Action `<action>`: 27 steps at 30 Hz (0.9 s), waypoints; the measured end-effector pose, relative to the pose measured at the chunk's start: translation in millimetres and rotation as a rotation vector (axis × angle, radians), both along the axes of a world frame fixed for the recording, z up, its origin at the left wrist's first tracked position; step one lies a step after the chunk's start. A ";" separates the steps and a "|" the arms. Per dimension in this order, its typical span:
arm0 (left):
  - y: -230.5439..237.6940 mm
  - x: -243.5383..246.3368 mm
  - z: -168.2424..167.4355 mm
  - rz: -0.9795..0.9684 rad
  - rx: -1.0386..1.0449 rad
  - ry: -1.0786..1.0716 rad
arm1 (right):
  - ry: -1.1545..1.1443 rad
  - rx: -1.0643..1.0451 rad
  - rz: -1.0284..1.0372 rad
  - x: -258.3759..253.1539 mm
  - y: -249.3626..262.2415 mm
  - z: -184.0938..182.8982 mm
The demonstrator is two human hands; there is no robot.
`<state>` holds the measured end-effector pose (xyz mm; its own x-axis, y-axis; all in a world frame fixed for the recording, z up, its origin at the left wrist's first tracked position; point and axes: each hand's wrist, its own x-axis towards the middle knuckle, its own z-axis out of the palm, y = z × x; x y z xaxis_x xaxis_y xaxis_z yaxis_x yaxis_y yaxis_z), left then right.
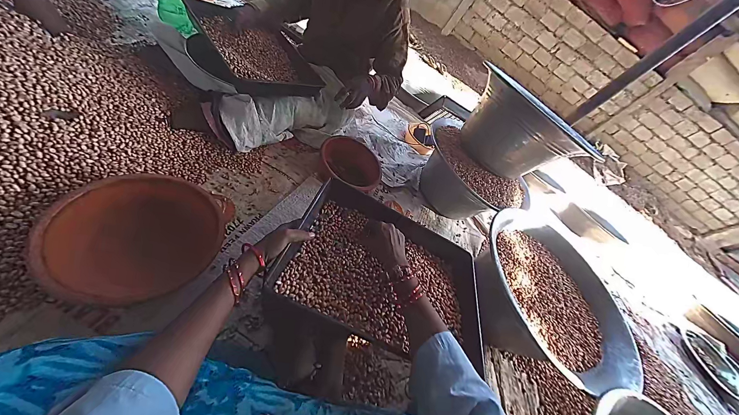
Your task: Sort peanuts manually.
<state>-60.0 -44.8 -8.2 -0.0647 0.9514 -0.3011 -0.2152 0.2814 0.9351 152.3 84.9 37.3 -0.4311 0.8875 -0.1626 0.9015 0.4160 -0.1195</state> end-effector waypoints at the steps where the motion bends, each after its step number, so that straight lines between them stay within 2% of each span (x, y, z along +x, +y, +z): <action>1: 0.5 0.3 -0.1 0.000 0.000 0.005 | 0.099 -0.026 -0.027 2.9 3.4 -0.9; 4: -0.6 -1.6 1.3 -0.006 -0.008 0.021 | 0.565 -0.101 -0.191 7.5 18.4 1.7; 5: -0.5 -2.0 0.6 -0.008 -0.005 0.031 | 0.623 -0.094 -0.216 7.2 21.8 4.7; 9: 0.4 -0.6 1.6 -0.015 -0.007 0.046 | 0.412 -0.046 -0.088 -1.5 26.8 6.6; 12: -0.2 -0.6 1.5 -0.004 -0.009 0.029 | 0.242 0.000 -0.097 -15.4 19.4 0.1; 16: -0.4 -0.7 1.9 -0.003 -0.010 0.026 | 0.213 -0.033 -0.079 -20.4 6.5 10.1; 18: 0.3 -1.6 1.7 -0.012 -0.008 0.031 | 0.404 -0.074 -0.075 -11.0 20.1 3.4; 21: 0.9 -2.7 2.0 -0.018 -0.001 0.043 | 1.032 -0.316 -0.172 4.5 38.2 -15.8; 22: 0.9 -2.9 1.9 -0.023 -0.001 0.045 | 1.124 -0.372 -0.203 7.5 39.4 -16.3; 23: 0.4 -2.8 1.7 -0.028 -0.002 0.046 | 1.092 -0.345 -0.194 9.9 40.1 -17.0; 24: 0.3 -2.5 1.6 -0.029 -0.006 0.049 | 0.956 -0.243 -0.150 11.5 39.8 -16.7; 27: 0.5 -1.3 1.5 -0.022 -0.009 0.041 | 0.409 0.006 -0.042 5.8 23.4 -0.5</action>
<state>-61.3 -44.3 -6.8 -0.0560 0.9501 -0.3068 -0.1707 0.2937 0.9405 158.0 108.3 36.8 -0.4227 0.9060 0.0203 0.7962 0.3820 -0.4692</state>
